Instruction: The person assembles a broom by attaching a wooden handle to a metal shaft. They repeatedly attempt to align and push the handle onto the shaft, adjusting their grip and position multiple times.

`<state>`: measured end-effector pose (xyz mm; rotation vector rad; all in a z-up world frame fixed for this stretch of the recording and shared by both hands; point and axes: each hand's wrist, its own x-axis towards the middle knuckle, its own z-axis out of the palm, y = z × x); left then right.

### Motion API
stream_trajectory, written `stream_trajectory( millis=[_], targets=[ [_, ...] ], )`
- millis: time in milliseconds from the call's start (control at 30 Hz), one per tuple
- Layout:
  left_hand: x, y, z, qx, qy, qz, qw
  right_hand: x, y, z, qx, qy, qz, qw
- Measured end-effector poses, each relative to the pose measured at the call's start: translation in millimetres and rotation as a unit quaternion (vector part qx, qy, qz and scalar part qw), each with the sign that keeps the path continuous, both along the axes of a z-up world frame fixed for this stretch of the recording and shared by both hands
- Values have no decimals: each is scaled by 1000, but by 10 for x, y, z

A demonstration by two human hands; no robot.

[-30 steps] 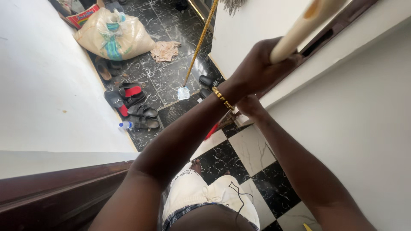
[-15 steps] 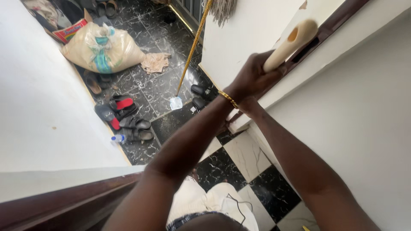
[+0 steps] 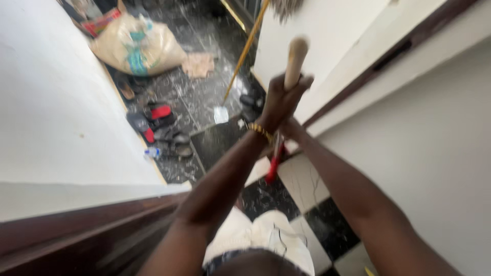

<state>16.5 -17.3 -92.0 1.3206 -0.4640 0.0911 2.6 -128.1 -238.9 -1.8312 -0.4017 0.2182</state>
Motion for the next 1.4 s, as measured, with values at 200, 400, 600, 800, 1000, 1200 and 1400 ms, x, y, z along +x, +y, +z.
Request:
stream_trajectory(
  millis=[200,400,600,800,1000,1200,1400],
  targets=[
    [-201,-90,713,-17,-227,-58,972,94,-152,277,-102,58,-39,992],
    [163,-45,602,-3,-32,-23,999,110,-197,312,-179,46,-37,982],
    [112,183,68,39,76,-92,992,127,-52,-109,-45,37,-27,998],
    [88,120,478,92,-65,-137,984,422,85,-53,-17,33,-49,998],
    [254,398,694,69,-12,-245,967,-262,284,497,-127,54,-201,970],
    [411,567,575,197,-26,-248,948,-89,651,-53,-67,-26,-245,967],
    [143,499,1169,91,-269,-245,927,229,540,140,-22,-182,-156,971]
  ],
)
